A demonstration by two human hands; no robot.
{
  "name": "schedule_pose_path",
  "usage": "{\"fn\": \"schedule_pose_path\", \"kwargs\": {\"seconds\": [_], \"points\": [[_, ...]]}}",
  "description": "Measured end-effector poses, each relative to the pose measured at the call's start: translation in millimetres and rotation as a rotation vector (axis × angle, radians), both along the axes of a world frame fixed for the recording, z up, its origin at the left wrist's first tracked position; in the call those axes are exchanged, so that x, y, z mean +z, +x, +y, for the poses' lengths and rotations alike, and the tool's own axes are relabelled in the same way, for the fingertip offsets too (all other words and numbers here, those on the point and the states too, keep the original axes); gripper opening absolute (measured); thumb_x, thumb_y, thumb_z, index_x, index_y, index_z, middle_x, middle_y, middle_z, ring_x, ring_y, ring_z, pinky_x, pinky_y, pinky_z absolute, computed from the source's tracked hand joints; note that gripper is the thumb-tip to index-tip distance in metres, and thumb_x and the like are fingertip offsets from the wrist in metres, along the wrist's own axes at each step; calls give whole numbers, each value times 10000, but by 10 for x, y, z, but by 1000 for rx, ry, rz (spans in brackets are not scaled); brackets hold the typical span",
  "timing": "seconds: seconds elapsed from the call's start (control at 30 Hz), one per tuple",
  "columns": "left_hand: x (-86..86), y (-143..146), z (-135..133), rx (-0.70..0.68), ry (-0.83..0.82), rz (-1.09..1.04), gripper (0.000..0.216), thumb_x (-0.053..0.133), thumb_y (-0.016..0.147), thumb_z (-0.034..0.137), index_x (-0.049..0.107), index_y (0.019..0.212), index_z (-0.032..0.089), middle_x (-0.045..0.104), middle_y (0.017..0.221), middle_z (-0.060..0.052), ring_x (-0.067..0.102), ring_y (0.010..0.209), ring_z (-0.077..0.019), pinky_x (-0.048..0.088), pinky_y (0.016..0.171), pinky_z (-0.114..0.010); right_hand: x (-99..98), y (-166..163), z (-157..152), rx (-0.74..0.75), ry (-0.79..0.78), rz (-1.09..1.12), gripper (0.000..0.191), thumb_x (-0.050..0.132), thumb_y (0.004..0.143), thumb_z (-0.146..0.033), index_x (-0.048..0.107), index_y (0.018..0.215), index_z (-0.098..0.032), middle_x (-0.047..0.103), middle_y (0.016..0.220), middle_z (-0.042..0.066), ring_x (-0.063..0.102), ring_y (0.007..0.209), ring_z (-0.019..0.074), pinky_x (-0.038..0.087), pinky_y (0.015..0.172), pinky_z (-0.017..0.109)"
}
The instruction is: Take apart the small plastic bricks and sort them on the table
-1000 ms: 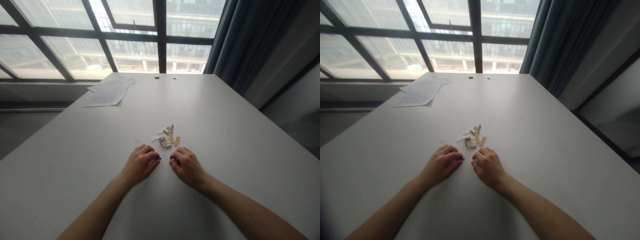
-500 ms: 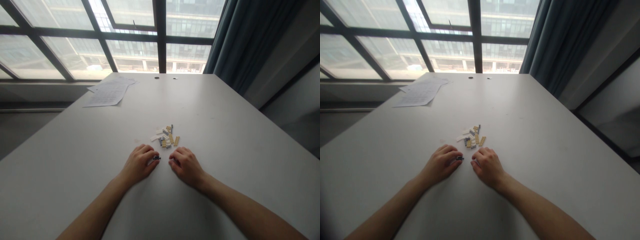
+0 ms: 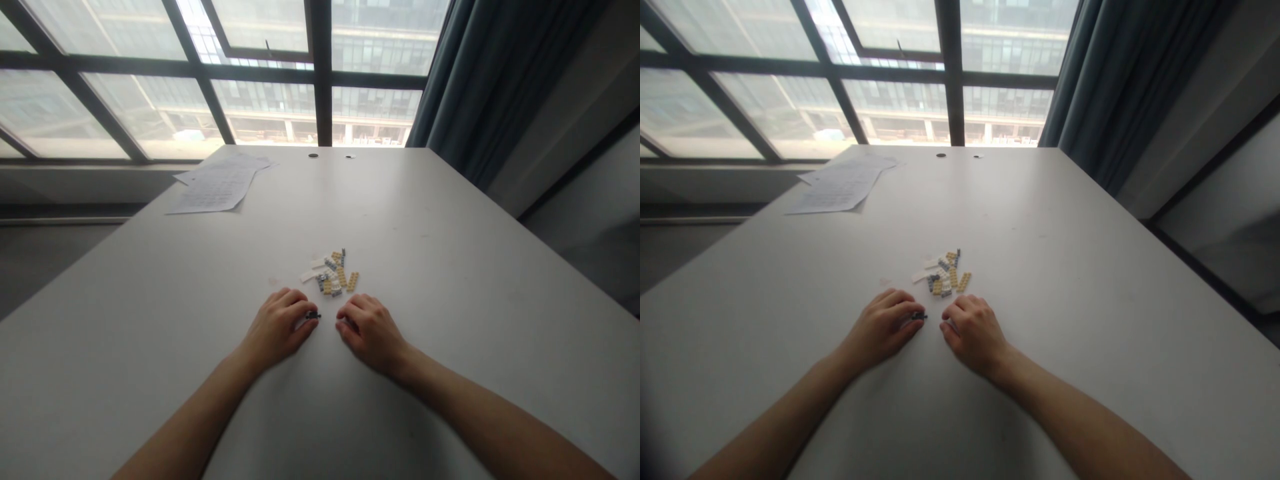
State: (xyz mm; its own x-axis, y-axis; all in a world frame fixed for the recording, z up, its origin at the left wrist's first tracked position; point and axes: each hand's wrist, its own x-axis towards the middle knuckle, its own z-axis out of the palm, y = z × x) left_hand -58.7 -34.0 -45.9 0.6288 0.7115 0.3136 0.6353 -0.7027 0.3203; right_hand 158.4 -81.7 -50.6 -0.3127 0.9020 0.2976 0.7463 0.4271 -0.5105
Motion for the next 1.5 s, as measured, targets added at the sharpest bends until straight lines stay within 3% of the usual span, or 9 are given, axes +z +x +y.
{"fn": "schedule_pose_path", "kwargs": {"seconds": [0.53,0.93,1.13,1.3,1.5], "points": [[-24,-11,-9,4,74,-11,165,573,870,315,668,965,219,626,932,-55,544,890,-208,453,816,-359,2,-12,-10,6,12,-27,73,586,869,-234,641,872,-187,623,890,38,522,862,187,394,825,326],[134,15,93,262,307,-186,145,597,862,288,659,976,221,620,1012,-62,534,962,-237,442,886,-417,14,-25,-3,2,5,-58,75,582,872,-233,642,872,-189,615,902,44,526,873,189,392,839,326],[230,245,271,202,262,-63,164,615,842,292,672,976,217,624,1050,-71,516,1031,-268,422,887,-429,-10,-18,17,-42,0,-12,50,590,859,-215,630,840,-190,606,880,39,533,864,184,398,822,315],[153,229,462,247,189,-54,150,559,860,243,685,938,219,632,1047,-59,519,1020,-255,421,901,-430,-25,-1,40,-197,-5,113,11,600,835,-182,608,834,-190,587,856,29,537,809,175,411,752,291],[75,157,538,240,89,-29,162,578,817,249,699,922,228,641,1042,-51,520,1022,-259,418,909,-443,-9,-3,52,-185,-31,129,77,620,817,-180,616,894,-189,602,884,30,534,758,164,411,751,298]]}}
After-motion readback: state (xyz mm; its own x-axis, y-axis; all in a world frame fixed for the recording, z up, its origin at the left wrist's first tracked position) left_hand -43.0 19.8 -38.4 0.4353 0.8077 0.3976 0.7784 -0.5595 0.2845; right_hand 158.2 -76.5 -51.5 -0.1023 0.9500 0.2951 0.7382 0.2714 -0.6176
